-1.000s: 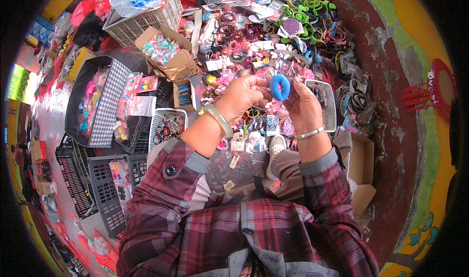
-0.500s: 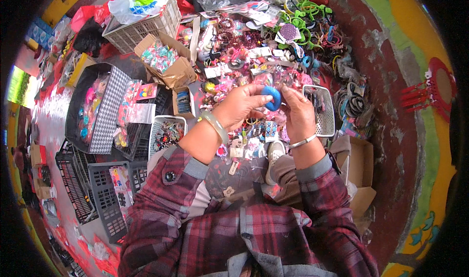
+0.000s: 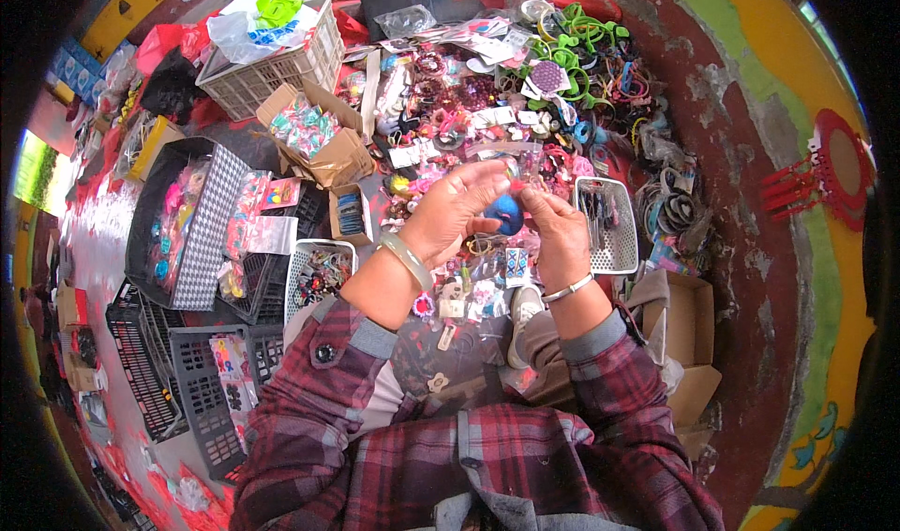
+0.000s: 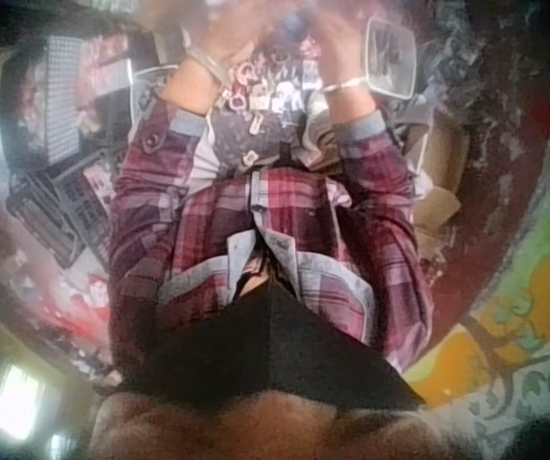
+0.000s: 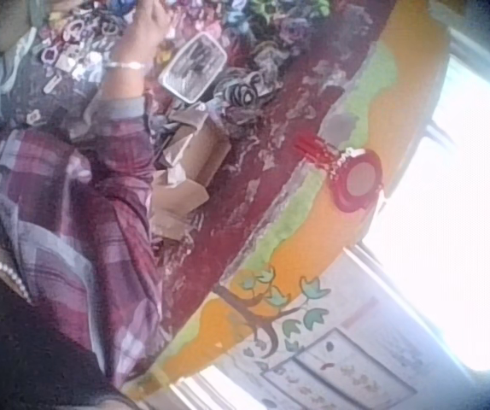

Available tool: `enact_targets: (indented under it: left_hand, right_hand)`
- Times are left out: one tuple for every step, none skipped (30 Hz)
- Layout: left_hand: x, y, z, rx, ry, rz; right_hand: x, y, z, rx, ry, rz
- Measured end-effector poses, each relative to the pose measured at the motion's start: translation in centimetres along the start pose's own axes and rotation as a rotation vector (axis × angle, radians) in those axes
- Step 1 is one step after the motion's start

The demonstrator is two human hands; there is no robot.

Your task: The person sits on the floor and packs small hair accessories into clear plastic bags. They pick up items like blue and pink hair scrunchies, place them into bags, and seal them before setting them aside.

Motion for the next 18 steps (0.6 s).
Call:
enact_targets:
  left_hand:
    - [-0.1, 0.2, -0.3, 0.009, -0.007, -0.003]
    - [-0.1, 0.3, -0.4, 0.018, -0.015, -0.006]
    - [0.0, 0.5, -0.6, 0.058, -0.041, -0.018]
    - [0.1, 0.6, -0.8, 0.097, -0.066, -0.030]
    - [0.1, 0.8, -1.0, 0.136, -0.092, -0.042]
    - [0.1, 0.7, -1.0, 0.184, -0.086, -0.005]
    - [-0.1, 0.7, -1.1, 0.233, -0.080, 0.033]
    - [-0.1, 0.6, -1.2, 0.281, -0.073, 0.071]
    - [-0.1, 0.5, -1.2, 0.291, -0.060, 0.090]
    - [0.0, 0.4, -1.2, 0.301, -0.046, 0.110]
    - [0.1, 0.2, -1.2, 0.310, -0.032, 0.130]
    - [0.1, 0.2, -1.3, 0.289, -0.036, 0.124]
    - [0.2, 0.2, -1.4, 0.269, -0.042, 0.116]
    - [0.3, 0.2, -1.5, 0.249, -0.048, 0.108]
    - [0.2, 0.4, -1.3, 0.226, -0.035, 0.089]
    - [0.1, 0.6, -1.0, 0.205, -0.022, 0.072]
    - [0.1, 0.8, -0.7, 0.183, -0.009, 0.054]
    - [0.1, 0.6, -0.3, 0.168, 0.008, 0.078]
  right_hand:
    - [0.3, -0.4, 0.6, 0.032, 0.026, 0.009]
    - [0.4, -0.7, 1.0, 0.063, 0.052, 0.018]
    - [0.5, -0.9, 1.1, 0.060, 0.056, 0.037]
    - [0.6, -1.0, 1.2, 0.057, 0.060, 0.055]
    - [0.6, -1.1, 1.2, 0.055, 0.063, 0.074]
    - [0.6, -1.3, 1.2, 0.028, 0.035, 0.092]
    - [0.5, -1.4, 1.1, 0.002, 0.005, 0.110]
    - [0.5, -1.4, 1.0, -0.024, -0.024, 0.128]
    - [0.4, -1.3, 0.8, -0.053, -0.036, 0.129]
    - [0.2, -1.1, 0.4, -0.083, -0.047, 0.130]
    - [0.1, -1.0, 0.2, -0.112, -0.059, 0.131]
    - [0.1, -0.8, 0.4, -0.083, -0.028, 0.109]
    - [0.1, -0.8, 0.9, -0.054, 0.003, 0.091]
    - [0.1, -0.8, 1.2, -0.024, 0.034, 0.072]
    - [0.0, -0.8, 1.6, -0.005, 0.076, 0.069]
    - [-0.2, -0.6, 1.9, 0.015, 0.119, 0.065]
    - [-0.3, -0.5, 2.2, 0.035, 0.161, 0.062]
    - [-0.4, -0.3, 1.9, -0.009, 0.110, 0.065]
Point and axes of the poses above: each hand's wrist, its own x-axis away from the middle knuckle, its own y-axis out of the back of the hand, z = x × y, the point moved 6 cm from there along -x, towards the middle knuckle, and after that the axes turned 13 degrees about x, right-handed, at the moved point
